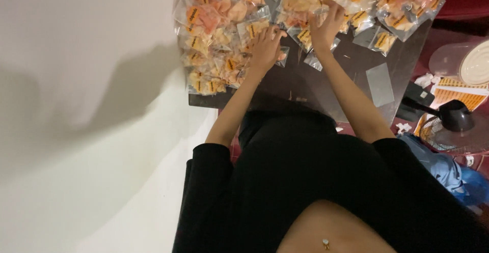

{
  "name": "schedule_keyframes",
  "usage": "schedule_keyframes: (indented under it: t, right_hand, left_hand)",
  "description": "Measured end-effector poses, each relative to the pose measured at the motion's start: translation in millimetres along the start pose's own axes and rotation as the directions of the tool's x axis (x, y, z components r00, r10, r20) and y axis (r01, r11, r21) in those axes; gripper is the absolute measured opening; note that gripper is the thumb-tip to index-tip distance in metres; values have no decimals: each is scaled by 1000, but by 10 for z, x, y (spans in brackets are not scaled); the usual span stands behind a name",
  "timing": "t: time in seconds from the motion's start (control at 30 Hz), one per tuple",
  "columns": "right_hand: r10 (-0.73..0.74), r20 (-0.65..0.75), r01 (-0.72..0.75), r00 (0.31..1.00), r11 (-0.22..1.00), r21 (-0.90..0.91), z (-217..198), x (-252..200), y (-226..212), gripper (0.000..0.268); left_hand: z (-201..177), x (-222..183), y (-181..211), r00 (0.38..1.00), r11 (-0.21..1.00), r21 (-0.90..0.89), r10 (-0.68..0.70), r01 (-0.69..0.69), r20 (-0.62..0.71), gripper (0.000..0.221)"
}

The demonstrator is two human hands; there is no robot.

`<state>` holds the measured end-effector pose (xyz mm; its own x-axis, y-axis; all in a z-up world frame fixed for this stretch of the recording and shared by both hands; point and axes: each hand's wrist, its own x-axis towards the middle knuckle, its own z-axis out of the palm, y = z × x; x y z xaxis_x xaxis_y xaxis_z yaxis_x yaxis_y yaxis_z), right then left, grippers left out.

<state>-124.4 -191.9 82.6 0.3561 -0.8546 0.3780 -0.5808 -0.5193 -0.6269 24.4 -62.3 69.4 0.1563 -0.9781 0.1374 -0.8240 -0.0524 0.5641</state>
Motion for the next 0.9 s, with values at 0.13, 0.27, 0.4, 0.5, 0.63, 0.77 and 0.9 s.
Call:
schedule_keyframes:
  t: [0.13,0.27,0.4,0.5,0.63,0.77,0.9]
  right_hand:
    - [312,190,-312,931,950,-29,-2,-84,111,41]
    - [325,223,-331,919,944,-9,21,-113,221,43]
    - [408,262,-390,875,913,-118,74,-130,354,58]
    - [400,257,-376,880,916,-138,54,-138,363,59]
    - [418,337,-408,844,907,-104,-81,-36,153,43]
    - [409,348,-406,844,910,-85,-30,-46,244,36]
    - [448,382,-453,808,888,-82,-72,-41,181,38]
  left_hand:
    - [130,135,-110,987,953,290,45,-88,151,39]
    - [298,109,-249,953,961,264,-4,-80,302,48]
    - [240,104,-344,916,963,256,-26,-85,401,44]
    - [148,55,-393,931,978,185,23,-96,364,39]
    - [-456,96,-151,931,995,102,-19,-19,366,29]
    - [-716,38,-142,929,993,101,-91,58,359,52]
    - [-724,-51,-153,963,996,74,-69,52,260,51]
